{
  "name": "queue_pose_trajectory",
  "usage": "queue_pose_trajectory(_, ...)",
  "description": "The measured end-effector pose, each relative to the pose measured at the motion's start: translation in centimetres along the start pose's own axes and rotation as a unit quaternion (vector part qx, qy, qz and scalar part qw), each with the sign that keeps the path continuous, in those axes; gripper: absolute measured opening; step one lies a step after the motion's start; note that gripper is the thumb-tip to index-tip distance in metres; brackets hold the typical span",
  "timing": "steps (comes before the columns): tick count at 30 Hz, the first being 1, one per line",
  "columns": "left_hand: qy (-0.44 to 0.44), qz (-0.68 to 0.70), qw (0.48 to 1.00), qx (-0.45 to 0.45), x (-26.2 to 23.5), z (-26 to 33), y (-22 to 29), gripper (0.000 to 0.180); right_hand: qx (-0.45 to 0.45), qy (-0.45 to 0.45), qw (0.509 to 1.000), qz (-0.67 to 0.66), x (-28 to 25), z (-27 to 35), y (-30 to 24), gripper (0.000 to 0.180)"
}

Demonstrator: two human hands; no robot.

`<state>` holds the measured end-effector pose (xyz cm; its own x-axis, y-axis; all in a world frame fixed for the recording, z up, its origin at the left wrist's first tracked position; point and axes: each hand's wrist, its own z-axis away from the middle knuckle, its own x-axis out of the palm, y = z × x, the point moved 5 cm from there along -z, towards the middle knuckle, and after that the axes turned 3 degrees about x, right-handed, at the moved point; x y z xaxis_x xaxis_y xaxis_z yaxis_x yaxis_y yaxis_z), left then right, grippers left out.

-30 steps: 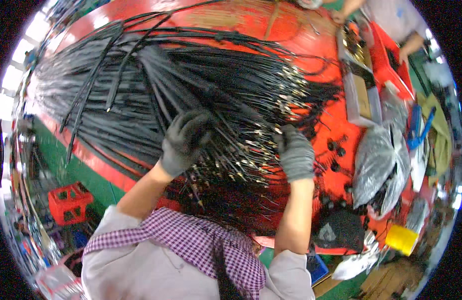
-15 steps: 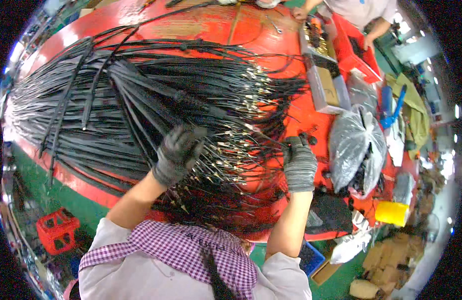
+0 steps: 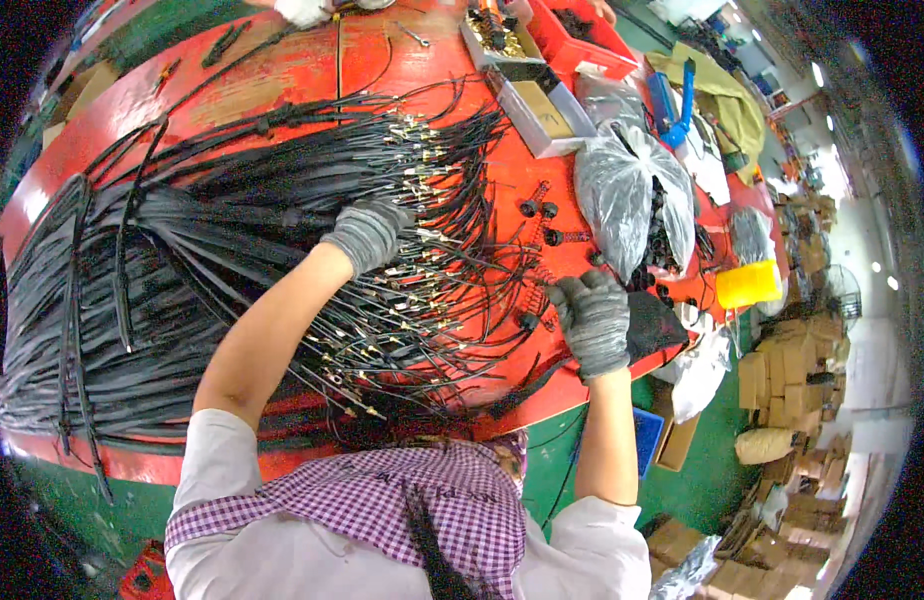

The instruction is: The person is assembling electrical cables at a red workbench. They repeatedly pick up black cables and small black plastic components, then insert the cable ends into the components. The person organizes the finished cables into a growing pile on the table.

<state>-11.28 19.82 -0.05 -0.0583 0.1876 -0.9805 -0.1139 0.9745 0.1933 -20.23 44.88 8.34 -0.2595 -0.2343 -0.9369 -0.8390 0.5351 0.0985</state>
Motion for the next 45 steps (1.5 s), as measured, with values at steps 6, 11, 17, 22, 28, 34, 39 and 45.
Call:
queue_pose_trajectory(6, -0.026, 0.117, 0.993, 0.013, -3.3, 0.9, -0.2, 0.036, 0.128, 0.004, 0.987, 0.098, 3.3, 1.4, 0.1, 0.023)
queue_pose_trajectory(11, 0.008, 0.191, 0.980, 0.057, -7.3, -0.7, -0.5, 0.034, 0.193, 0.052, 0.977, 0.075, 6.1, -1.3, 1.3, 0.029)
queue_pose_trajectory(17, 0.126, 0.147, 0.980, 0.044, -9.6, -1.1, -1.2, 0.026, 0.126, 0.193, 0.909, -0.346, 5.7, -6.3, -3.6, 0.033)
queue_pose_trajectory(22, 0.168, 0.032, 0.985, 0.003, -10.5, -1.2, -0.1, 0.029, 0.142, 0.053, 0.640, -0.754, 11.1, -13.5, -6.5, 0.016)
queue_pose_trajectory(28, 0.336, -0.207, 0.917, -0.059, -12.6, 2.6, 4.1, 0.021, 0.300, -0.019, 0.225, -0.927, 11.0, -14.3, -10.4, 0.015)
queue_pose_trajectory(34, 0.274, -0.005, 0.956, 0.104, -1.7, 9.1, 11.8, 0.014, 0.319, -0.068, 0.288, -0.900, 13.9, -13.2, -11.0, 0.010)
queue_pose_trajectory(39, 0.170, 0.007, 0.985, -0.017, -3.8, 7.2, 7.0, 0.020, 0.281, -0.053, 0.370, -0.884, 15.9, -12.6, -8.6, 0.016)
queue_pose_trajectory(45, 0.089, -0.001, 0.992, 0.090, -6.0, -1.6, -2.3, 0.031, 0.129, -0.020, 0.475, -0.870, 11.9, -12.8, -9.0, 0.029)
